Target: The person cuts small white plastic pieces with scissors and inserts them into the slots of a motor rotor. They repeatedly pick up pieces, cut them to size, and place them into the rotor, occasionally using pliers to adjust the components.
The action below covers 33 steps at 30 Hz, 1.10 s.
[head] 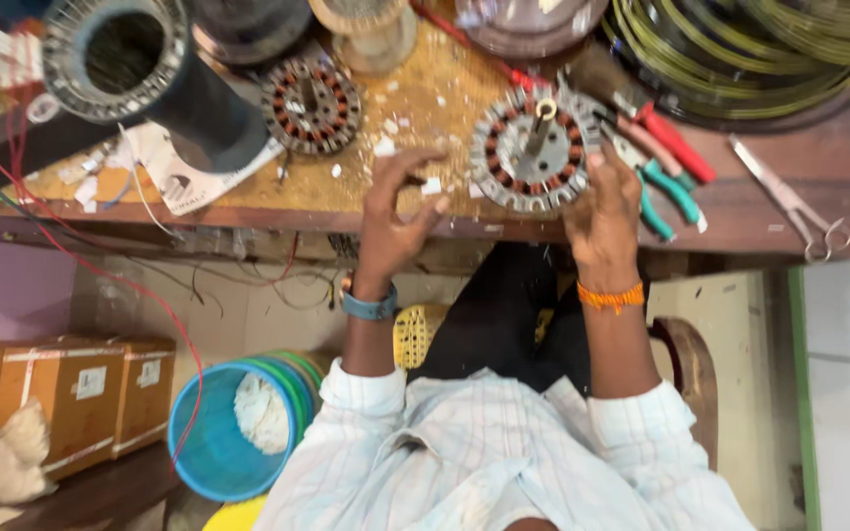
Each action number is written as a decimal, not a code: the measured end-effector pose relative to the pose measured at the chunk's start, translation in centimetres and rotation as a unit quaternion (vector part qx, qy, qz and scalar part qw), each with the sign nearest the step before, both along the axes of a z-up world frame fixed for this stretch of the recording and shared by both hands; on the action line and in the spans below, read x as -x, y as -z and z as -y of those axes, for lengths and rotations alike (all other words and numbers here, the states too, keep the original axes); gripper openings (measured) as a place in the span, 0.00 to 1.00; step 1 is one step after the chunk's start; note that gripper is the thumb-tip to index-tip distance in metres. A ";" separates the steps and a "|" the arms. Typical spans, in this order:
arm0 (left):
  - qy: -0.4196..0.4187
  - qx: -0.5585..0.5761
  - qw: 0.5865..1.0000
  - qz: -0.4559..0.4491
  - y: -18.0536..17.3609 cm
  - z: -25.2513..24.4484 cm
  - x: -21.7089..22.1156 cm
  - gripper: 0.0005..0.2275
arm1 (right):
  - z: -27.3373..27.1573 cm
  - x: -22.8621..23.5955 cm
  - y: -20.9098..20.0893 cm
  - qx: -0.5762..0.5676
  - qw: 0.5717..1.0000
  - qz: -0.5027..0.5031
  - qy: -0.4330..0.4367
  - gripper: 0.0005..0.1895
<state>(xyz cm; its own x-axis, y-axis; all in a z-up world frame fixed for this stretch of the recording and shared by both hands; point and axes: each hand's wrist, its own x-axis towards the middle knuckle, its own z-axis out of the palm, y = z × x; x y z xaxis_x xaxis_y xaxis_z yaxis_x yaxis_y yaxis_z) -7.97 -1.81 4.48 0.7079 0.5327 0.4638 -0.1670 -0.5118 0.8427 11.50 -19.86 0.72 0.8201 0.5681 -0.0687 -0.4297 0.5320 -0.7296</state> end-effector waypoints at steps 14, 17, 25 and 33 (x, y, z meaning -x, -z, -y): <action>0.082 -0.171 0.982 0.001 -5.4 1.2 0.9 0.21 | -1.5 4.7 0.2 -0.002 0.991 0.124 -0.048 0.42; 0.101 -0.186 0.977 0.002 -6.2 1.5 0.9 0.21 | -1.6 5.3 0.4 -0.009 0.991 0.110 -0.075 0.41; 0.076 -0.217 0.973 0.017 -7.2 0.4 2.6 0.15 | -1.1 5.6 1.1 -0.024 0.989 0.103 -0.100 0.39; 0.182 0.123 0.962 -0.164 -5.7 -4.2 -0.7 0.24 | -1.0 7.0 1.2 -0.036 0.983 0.118 -0.136 0.40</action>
